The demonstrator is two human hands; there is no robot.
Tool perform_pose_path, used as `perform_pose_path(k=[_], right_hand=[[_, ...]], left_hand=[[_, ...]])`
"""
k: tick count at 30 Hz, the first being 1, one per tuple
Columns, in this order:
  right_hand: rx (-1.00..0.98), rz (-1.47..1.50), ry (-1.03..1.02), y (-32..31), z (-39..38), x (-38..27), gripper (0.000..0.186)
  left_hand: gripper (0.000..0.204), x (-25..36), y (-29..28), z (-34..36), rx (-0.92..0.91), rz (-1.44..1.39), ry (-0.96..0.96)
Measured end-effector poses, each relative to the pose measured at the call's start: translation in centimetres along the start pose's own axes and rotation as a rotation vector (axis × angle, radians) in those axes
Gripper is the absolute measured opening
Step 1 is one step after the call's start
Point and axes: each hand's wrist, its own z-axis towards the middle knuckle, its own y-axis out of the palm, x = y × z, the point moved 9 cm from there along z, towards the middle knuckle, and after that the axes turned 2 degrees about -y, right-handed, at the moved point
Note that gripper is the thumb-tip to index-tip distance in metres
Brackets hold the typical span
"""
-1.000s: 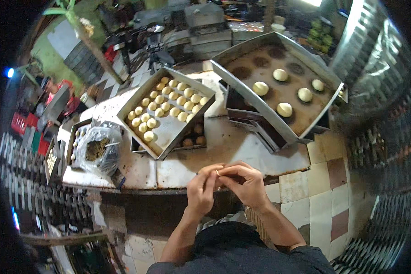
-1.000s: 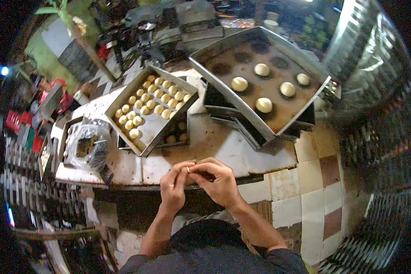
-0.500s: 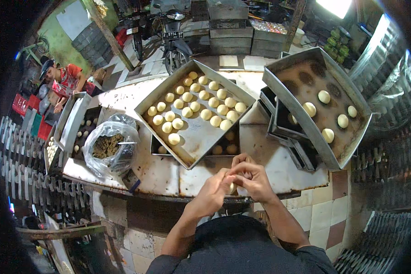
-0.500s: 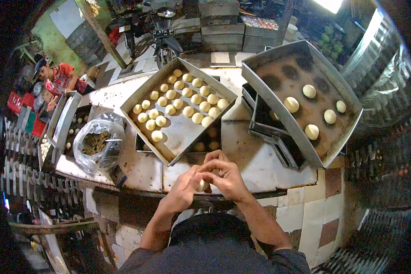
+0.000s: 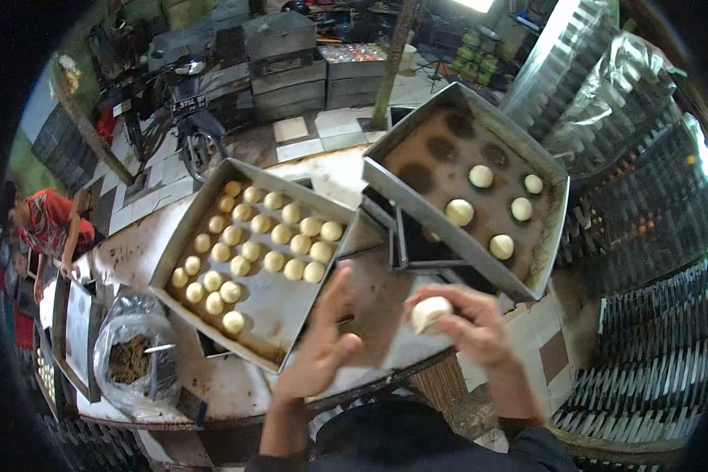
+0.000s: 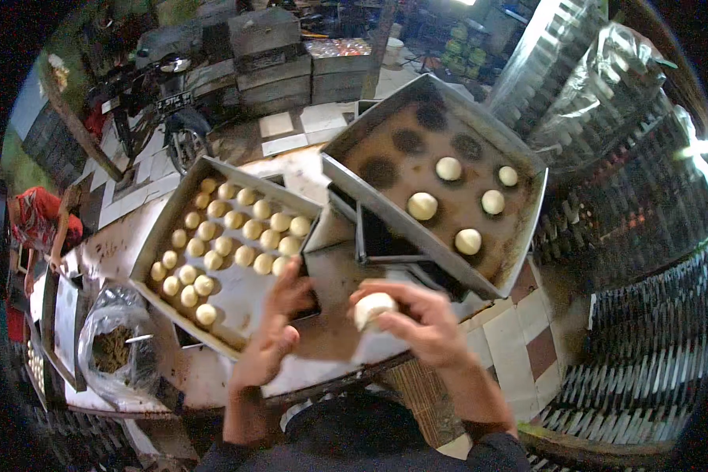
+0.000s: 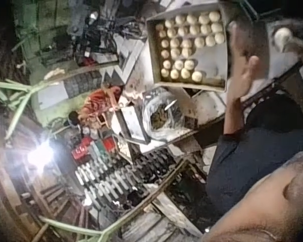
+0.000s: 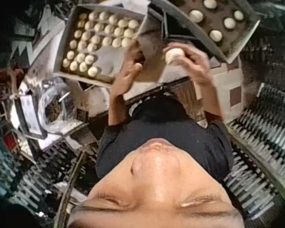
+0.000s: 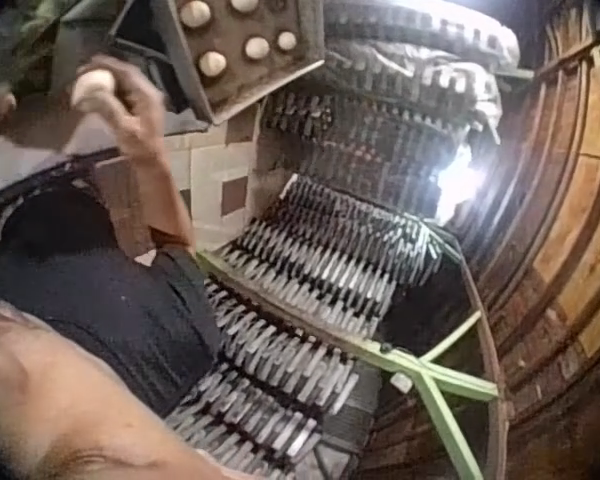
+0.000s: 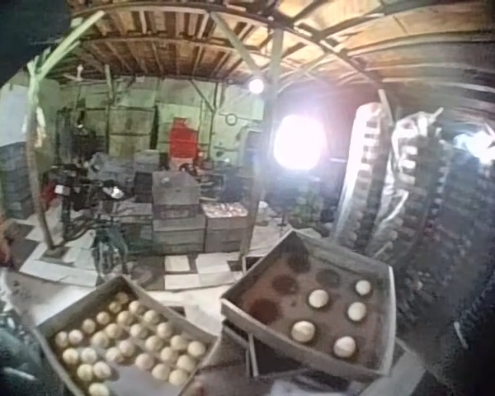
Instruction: Filling dough with a sweet or savory mixture, shaping it into rolls, and placing them onto baking trays.
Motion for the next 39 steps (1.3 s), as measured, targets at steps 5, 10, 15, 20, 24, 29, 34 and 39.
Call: perform_pose_path(k=[5, 10, 15, 20, 24, 29, 34, 39], right_hand=[[0.173, -1.0, -0.357, -14.6, 9.4, -9.1, 0.04], [0.105, -1.618, -0.255, -30.6, 17.0, -4.4, 0.064], [-0.042, -1.578, 0.181, -29.9, 17.9, -3.4, 0.084], [0.345, -1.332, -0.596, -20.5, 8.6, -14.5, 0.04], [0.512, -0.826, -0.707, -11.4, -3.0, -10.6, 0.021], [0.025, -0.461, -0.97, 14.1, -9.3, 0.4, 0.025], [-0.489, -0.364, -0.859, 32.3, -14.3, 13.1, 0.022], [-0.87, -0.483, -0.843, 45.9, -19.1, 16.5, 0.012]], left_hand=[[0.067, -8.9, -16.1, -5.7, 0.516, 1.38, -0.565], [0.066, -12.7, -19.9, -6.8, 0.516, 1.612, -1.008], [0.032, -13.0, -21.9, -8.2, 0.705, 1.726, -0.884], [0.026, -9.2, -21.6, -10.6, 0.825, 0.425, -0.349], [0.027, -5.5, -13.1, -14.9, 0.733, -0.316, -0.046], [0.023, -5.2, -2.7, -22.5, 0.754, -0.238, -0.221], [0.021, -5.1, -4.3, -37.6, 1.002, -0.142, -0.256], [0.028, -4.9, -7.3, -53.6, 1.292, -0.519, -0.141]])
